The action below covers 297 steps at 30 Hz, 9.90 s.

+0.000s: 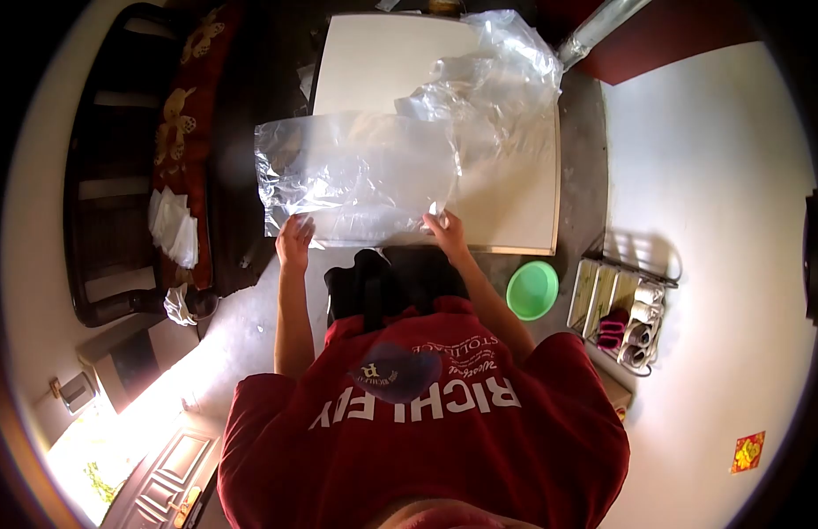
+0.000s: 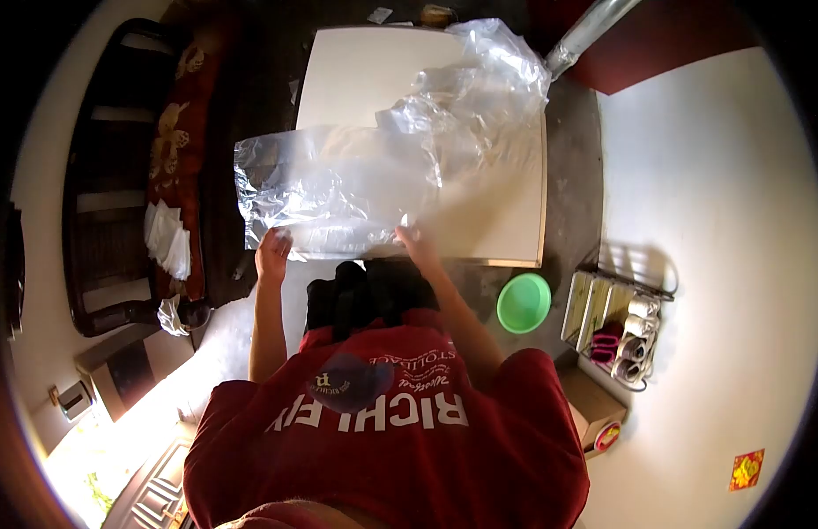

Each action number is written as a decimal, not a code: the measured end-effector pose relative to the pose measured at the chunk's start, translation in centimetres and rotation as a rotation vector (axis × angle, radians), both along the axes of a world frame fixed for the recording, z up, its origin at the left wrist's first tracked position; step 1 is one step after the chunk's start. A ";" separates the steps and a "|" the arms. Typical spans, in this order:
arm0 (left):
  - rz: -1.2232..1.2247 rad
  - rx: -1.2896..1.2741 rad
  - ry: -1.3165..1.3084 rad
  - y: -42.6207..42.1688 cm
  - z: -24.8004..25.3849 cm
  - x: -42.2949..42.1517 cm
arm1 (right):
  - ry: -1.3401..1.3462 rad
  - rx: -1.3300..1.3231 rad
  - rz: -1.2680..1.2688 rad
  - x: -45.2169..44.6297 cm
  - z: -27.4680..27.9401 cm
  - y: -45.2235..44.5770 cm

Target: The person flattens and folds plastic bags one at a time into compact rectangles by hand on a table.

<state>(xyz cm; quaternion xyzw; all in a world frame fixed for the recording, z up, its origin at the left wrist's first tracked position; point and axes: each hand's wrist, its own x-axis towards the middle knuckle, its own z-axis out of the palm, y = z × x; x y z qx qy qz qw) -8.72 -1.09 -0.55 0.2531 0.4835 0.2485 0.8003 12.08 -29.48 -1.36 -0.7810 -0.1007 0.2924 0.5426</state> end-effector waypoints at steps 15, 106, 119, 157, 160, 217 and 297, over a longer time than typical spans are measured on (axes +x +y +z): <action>-0.300 -0.049 0.322 -1.6 -6.5 -1.1 | -0.362 -0.178 0.066 -2.6 -10.5 -4.9; -0.772 1.475 1.136 -3.2 -8.8 10.0 | -0.805 -0.480 0.550 6.7 -5.9 3.4; -0.556 1.102 1.396 -5.5 -3.9 2.6 | -0.742 -0.397 0.674 1.0 -2.6 5.7; -1.107 1.609 0.613 -5.9 -5.9 10.2 | -0.803 -0.417 0.707 -4.0 -3.9 7.0; -1.030 1.599 0.743 -5.6 -7.4 10.2 | -0.769 -0.364 0.713 -3.1 -4.4 6.1; -0.505 1.185 1.050 -3.8 -6.7 -1.5 | -0.257 -0.816 -0.279 -1.4 -6.5 -4.6; -1.165 1.727 0.643 -2.6 -6.5 12.2 | -0.737 -0.478 0.285 -0.9 -3.5 9.7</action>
